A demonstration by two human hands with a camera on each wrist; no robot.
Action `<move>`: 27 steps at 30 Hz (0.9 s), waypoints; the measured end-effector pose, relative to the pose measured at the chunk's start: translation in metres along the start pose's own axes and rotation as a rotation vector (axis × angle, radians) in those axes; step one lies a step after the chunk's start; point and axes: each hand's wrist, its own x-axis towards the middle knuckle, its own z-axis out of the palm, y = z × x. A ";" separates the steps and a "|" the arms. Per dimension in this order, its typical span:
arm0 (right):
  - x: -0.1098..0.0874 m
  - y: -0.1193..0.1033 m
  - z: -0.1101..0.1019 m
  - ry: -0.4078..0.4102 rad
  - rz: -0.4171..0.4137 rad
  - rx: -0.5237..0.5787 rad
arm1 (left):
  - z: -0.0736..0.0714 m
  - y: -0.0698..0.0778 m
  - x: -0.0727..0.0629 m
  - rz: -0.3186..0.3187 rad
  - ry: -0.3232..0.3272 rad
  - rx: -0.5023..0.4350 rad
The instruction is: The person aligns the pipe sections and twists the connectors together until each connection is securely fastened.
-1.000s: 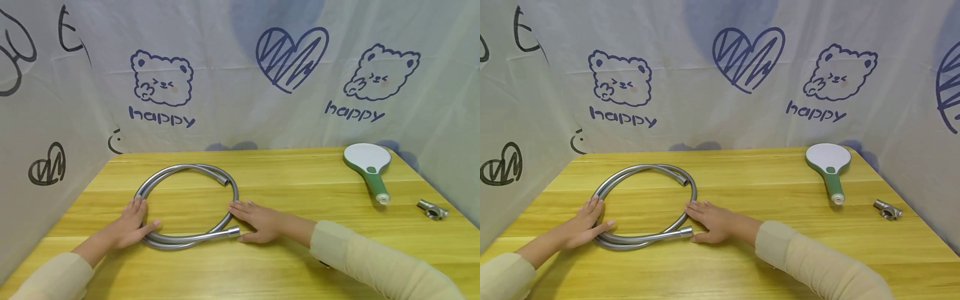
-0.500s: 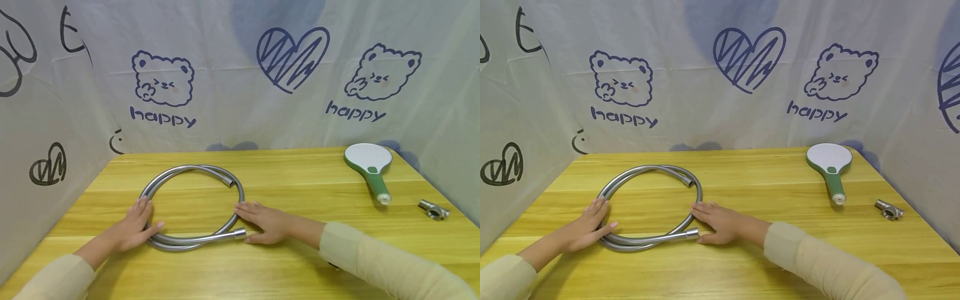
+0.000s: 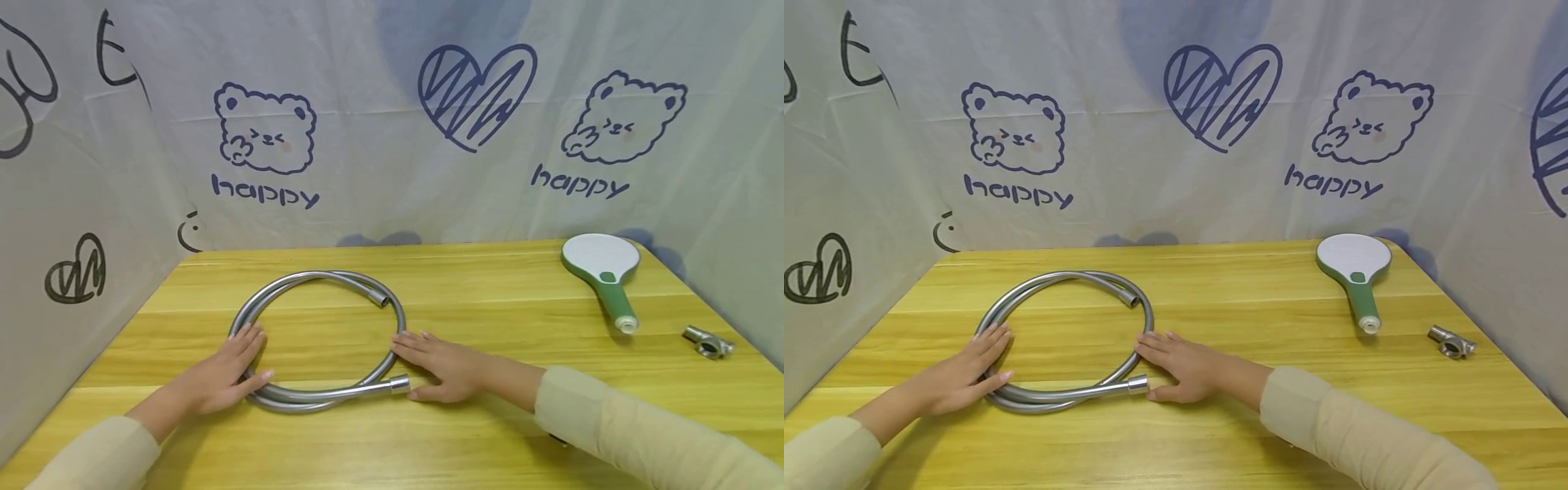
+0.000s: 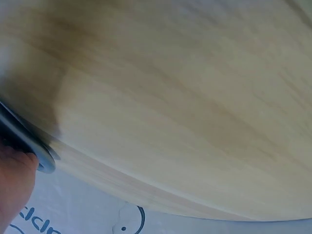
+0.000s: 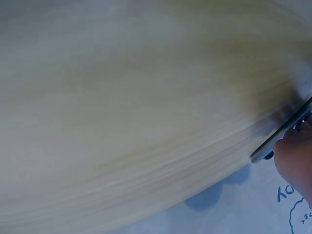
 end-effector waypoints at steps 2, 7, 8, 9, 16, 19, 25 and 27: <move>-0.002 0.001 0.001 0.004 -0.001 -0.001 | 0.000 0.001 -0.001 0.005 0.003 0.011; -0.005 0.003 0.002 0.019 -0.010 -0.001 | 0.000 0.001 -0.001 0.025 0.009 0.035; -0.005 0.004 0.002 0.019 -0.009 0.000 | -0.001 0.002 -0.001 0.028 0.009 0.037; -0.006 0.004 0.002 0.018 -0.007 0.001 | 0.000 0.002 -0.001 0.029 0.010 0.041; -0.012 0.004 0.000 0.007 0.016 0.014 | 0.000 0.002 -0.002 0.037 0.013 0.031; -0.014 0.004 0.000 0.014 0.015 0.014 | 0.000 0.003 -0.002 0.045 0.014 0.037; -0.018 0.004 0.000 0.021 0.013 0.018 | -0.001 0.007 0.000 0.062 0.004 0.037; -0.020 0.004 0.000 0.023 0.011 0.014 | 0.000 0.008 0.000 0.066 0.001 0.042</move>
